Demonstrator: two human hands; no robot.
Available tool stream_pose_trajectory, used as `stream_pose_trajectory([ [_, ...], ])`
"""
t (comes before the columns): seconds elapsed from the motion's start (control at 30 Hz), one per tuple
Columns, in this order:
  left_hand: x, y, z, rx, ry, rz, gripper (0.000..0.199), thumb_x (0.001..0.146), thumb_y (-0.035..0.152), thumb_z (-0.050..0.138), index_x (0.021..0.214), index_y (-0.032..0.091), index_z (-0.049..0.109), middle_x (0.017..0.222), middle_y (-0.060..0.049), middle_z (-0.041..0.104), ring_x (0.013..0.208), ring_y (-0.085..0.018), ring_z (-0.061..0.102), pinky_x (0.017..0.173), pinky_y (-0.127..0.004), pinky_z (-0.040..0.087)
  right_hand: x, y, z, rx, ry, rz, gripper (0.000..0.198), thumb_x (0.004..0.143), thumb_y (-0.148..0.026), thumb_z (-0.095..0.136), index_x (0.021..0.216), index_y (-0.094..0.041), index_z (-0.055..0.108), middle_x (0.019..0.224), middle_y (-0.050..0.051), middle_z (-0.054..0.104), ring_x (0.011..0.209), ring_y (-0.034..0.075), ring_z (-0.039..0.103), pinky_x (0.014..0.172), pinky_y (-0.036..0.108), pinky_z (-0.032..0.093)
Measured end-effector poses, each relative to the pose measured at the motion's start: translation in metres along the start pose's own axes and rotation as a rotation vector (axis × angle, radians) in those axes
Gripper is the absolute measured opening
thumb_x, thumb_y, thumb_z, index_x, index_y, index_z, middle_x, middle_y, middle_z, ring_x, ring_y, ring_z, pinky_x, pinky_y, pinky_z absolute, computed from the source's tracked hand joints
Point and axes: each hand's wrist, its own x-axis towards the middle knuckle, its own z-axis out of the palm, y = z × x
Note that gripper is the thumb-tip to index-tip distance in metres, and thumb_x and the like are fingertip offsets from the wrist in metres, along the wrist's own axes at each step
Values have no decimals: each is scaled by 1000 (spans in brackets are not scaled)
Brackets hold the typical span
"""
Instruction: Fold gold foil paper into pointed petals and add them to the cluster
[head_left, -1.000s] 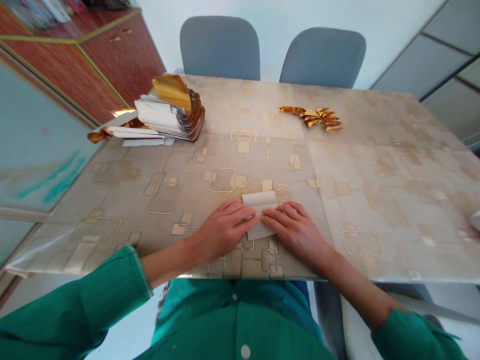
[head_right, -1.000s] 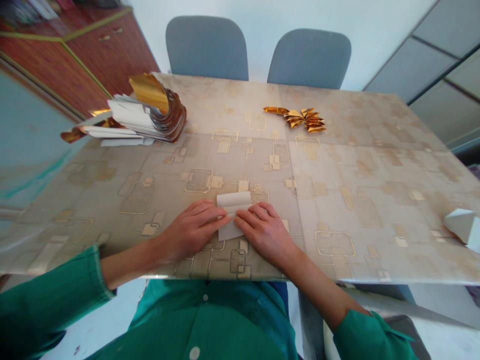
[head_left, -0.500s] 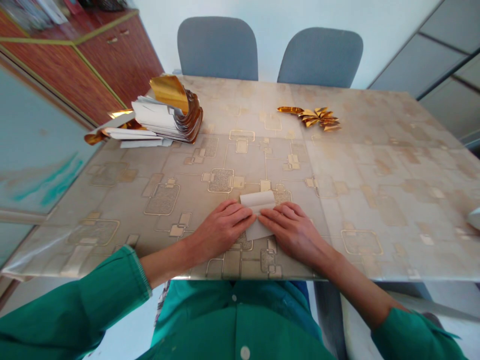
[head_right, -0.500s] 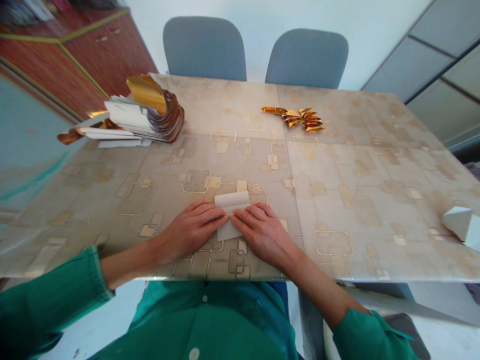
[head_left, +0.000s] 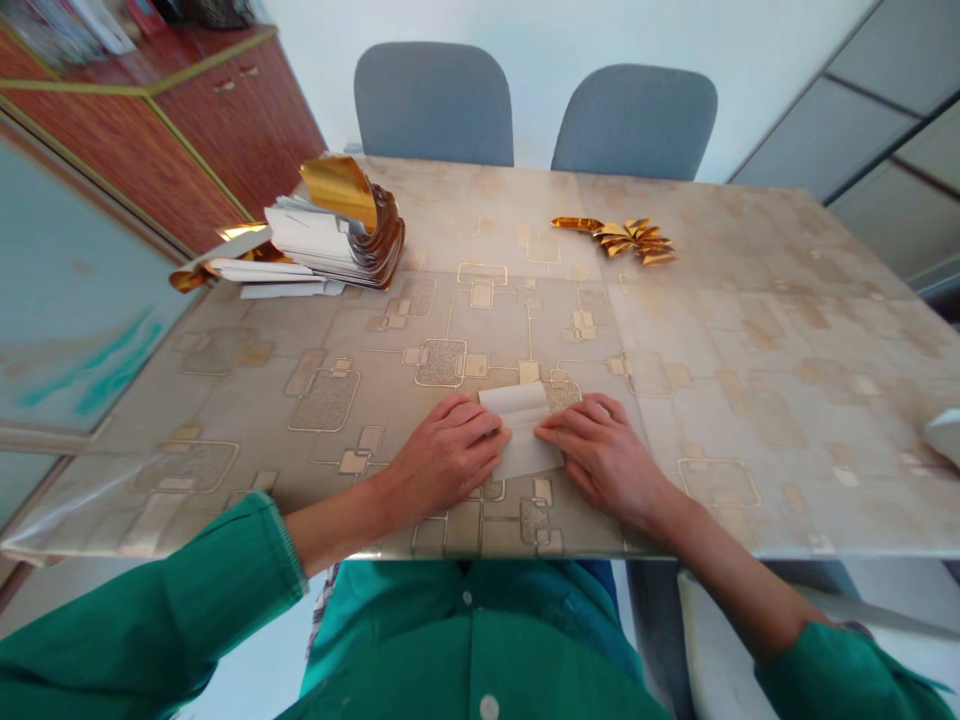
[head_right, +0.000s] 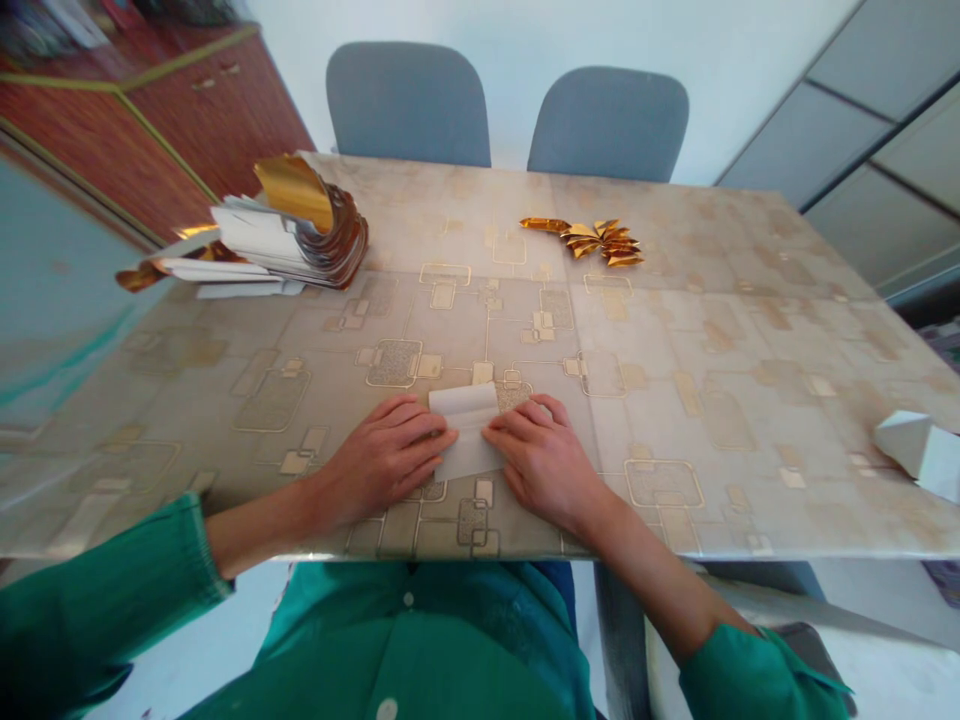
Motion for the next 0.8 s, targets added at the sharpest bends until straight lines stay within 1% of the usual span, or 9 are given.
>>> stream_pose_trajectory([
  [0.07, 1, 1, 1, 3, 0, 0, 19, 97, 28, 54, 107, 15, 65, 100, -6, 66, 97, -21, 56, 102, -39, 40, 13, 1, -1, 16, 31, 34, 16, 93, -18, 54, 96, -19, 70, 96, 5, 70, 93, 21, 55, 96, 43, 37],
  [0.1, 2, 1, 2, 8, 1, 3, 19, 97, 29, 55, 106, 15, 65, 99, -6, 66, 97, -21, 56, 101, -39, 40, 21, 2, 0, 23, 36, 54, 17, 95, -20, 53, 93, -20, 70, 94, 5, 70, 92, 21, 55, 92, 41, 39],
  [0.17, 2, 1, 5, 22, 12, 5, 17, 97, 28, 55, 103, 16, 66, 97, -5, 66, 95, -21, 56, 98, -37, 42, 37, 5, 3, 40, 58, 82, 14, 93, -20, 56, 102, -19, 68, 104, 7, 68, 98, 22, 55, 89, 37, 41],
  [0.23, 1, 1, 7, 32, 27, 4, 17, 98, 27, 53, 101, 17, 66, 96, -5, 65, 94, -20, 56, 96, -37, 43, 52, 8, 7, 27, 57, 84, 24, 90, -21, 62, 114, -18, 64, 119, 10, 64, 106, 23, 53, 89, 37, 41],
  [0.3, 1, 1, 9, 39, 39, -3, 17, 98, 26, 52, 100, 17, 65, 94, -4, 65, 93, -20, 56, 95, -36, 43, 65, 9, 10, -14, -7, 107, 32, 87, -26, 67, 117, -18, 61, 118, 10, 63, 104, 24, 55, 87, 37, 40],
  [0.4, 2, 4, 8, 39, 44, -14, 16, 98, 24, 52, 100, 16, 65, 93, -5, 65, 92, -19, 56, 97, -37, 43, 77, 9, 12, -46, -90, 169, 33, 82, -30, 73, 112, -18, 63, 106, 8, 66, 95, 23, 57, 81, 36, 37],
  [0.57, 1, 7, 6, 19, 33, -50, 15, 97, 24, 51, 100, 17, 65, 90, -4, 62, 91, -19, 55, 105, -40, 39, 82, 12, 13, 29, -98, 196, 18, 78, -28, 75, 91, -21, 65, 91, 2, 67, 89, 22, 54, 76, 33, 28],
  [0.67, 0, 8, 6, 22, 21, -66, 16, 97, 24, 50, 101, 18, 65, 88, -4, 60, 91, -19, 53, 108, -43, 36, 79, 15, 13, 27, -36, 176, 15, 77, -23, 75, 88, -21, 64, 92, 2, 66, 89, 22, 52, 75, 32, 26],
  [0.8, -1, 10, 6, 31, 17, -95, 17, 96, 25, 52, 102, 17, 66, 84, -4, 55, 87, -20, 51, 107, -45, 38, 69, 13, 13, -14, 58, 92, 7, 83, -16, 68, 84, -22, 64, 85, 1, 66, 87, 20, 51, 80, 34, 26],
])
